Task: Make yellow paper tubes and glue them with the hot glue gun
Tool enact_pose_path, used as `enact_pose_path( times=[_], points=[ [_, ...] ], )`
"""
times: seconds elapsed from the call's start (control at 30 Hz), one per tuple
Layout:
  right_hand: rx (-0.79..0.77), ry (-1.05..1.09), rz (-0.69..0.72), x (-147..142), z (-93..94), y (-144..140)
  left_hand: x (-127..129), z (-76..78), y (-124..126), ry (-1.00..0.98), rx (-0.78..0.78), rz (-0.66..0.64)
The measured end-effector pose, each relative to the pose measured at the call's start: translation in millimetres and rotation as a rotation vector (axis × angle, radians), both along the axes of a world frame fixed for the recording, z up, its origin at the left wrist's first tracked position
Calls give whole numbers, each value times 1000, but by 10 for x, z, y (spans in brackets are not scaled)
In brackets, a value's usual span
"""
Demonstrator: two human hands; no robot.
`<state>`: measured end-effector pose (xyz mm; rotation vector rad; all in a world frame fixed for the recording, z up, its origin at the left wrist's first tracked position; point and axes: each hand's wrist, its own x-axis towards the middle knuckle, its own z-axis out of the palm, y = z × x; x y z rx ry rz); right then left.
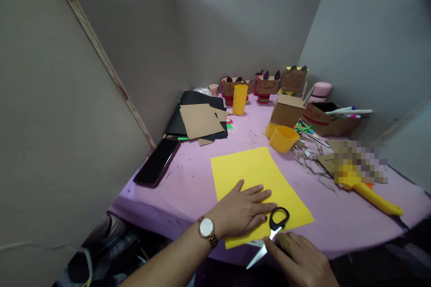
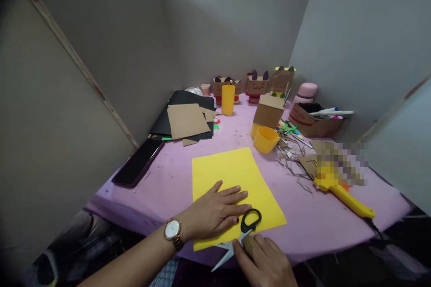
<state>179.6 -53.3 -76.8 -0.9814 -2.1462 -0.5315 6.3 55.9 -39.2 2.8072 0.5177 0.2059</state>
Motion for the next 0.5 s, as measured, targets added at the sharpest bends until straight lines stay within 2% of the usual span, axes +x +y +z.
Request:
enact_pose_path(
  times=[0.33,0.5],
  points=[
    [6,-48,28,-54,-17,6,2,-39,-10,-30,-10,15],
    [-11,-29,45,-46,27,22,-28,53,-33,-42,1,23]
  ],
)
